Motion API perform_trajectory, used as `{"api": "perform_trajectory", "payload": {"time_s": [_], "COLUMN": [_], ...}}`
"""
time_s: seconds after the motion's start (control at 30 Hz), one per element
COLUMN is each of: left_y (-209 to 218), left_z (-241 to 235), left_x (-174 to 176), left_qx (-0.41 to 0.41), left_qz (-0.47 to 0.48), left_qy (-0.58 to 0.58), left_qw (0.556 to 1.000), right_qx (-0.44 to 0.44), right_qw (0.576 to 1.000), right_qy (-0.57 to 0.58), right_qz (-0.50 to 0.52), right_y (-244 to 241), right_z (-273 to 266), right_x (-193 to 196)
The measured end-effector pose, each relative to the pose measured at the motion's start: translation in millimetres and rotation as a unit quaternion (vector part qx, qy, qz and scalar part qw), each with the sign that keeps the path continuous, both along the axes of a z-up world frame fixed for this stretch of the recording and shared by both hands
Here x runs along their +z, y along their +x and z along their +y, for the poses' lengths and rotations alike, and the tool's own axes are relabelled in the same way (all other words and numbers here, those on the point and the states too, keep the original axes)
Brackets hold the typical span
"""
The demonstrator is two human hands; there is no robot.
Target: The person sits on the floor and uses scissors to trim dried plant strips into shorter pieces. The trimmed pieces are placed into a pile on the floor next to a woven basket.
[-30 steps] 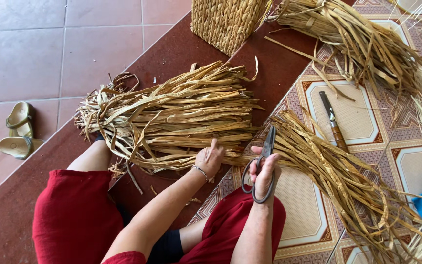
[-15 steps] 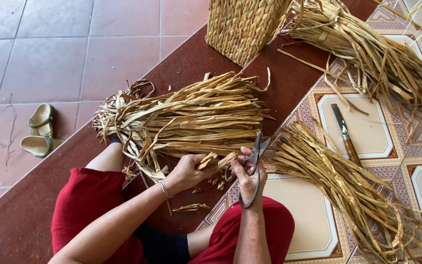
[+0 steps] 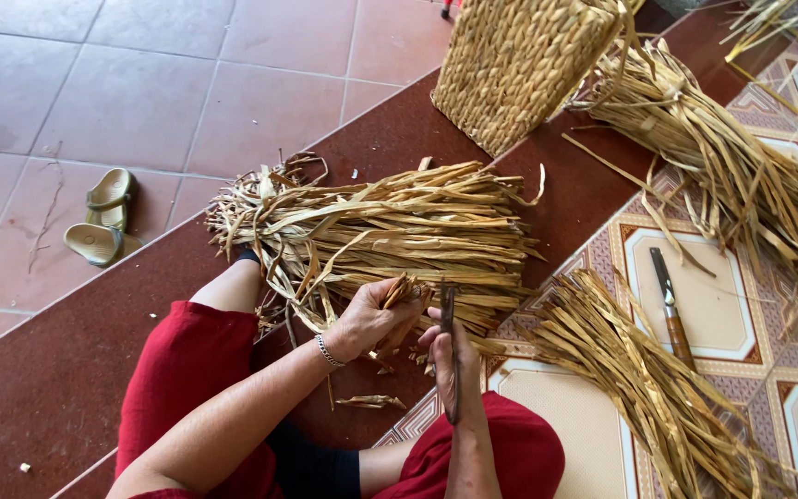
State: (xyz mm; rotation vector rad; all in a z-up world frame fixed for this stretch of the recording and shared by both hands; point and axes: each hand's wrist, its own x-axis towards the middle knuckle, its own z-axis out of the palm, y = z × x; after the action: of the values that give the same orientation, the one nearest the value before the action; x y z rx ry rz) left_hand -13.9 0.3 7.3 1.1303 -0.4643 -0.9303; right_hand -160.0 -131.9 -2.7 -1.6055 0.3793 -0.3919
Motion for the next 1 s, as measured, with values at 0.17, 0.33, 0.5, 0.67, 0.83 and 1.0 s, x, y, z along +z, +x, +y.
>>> {"api": "perform_trajectory", "payload": {"time_s": [0.17, 0.33, 0.5, 0.67, 0.83, 1.0], "left_y": [2.3, -0.4, -0.4, -3.1, 0.4, -0.8], "left_z": [-3.9, -6.0, -4.2, -7.9, -4.7, -0.7], "left_x": [6.7, 7.6, 3.8, -1.0, -4.2, -11.3], "left_qx": [0.048, 0.044, 0.053, 0.057, 0.041, -0.002], "left_qz": [-0.032, -0.022, -0.085, -0.069, -0.069, -0.042], "left_qy": [0.046, 0.045, 0.092, 0.072, 0.065, 0.108], "left_qw": [0.997, 0.998, 0.991, 0.993, 0.995, 0.993], "right_qx": [0.047, 0.017, -0.009, -0.049, -0.058, -0.045], "right_qw": [0.997, 0.992, 0.977, 0.973, 0.964, 0.970], "right_qy": [-0.061, -0.110, -0.192, -0.211, -0.261, -0.239], "right_qz": [0.003, 0.064, 0.095, 0.085, 0.012, 0.022], "right_y": [2.2, 3.1, -0.5, 1.2, 3.2, 1.2], "right_z": [12.4, 18.8, 22.5, 29.7, 30.9, 25.5], "right_x": [7.2, 14.7, 20.0, 14.4, 9.3, -4.9]}}
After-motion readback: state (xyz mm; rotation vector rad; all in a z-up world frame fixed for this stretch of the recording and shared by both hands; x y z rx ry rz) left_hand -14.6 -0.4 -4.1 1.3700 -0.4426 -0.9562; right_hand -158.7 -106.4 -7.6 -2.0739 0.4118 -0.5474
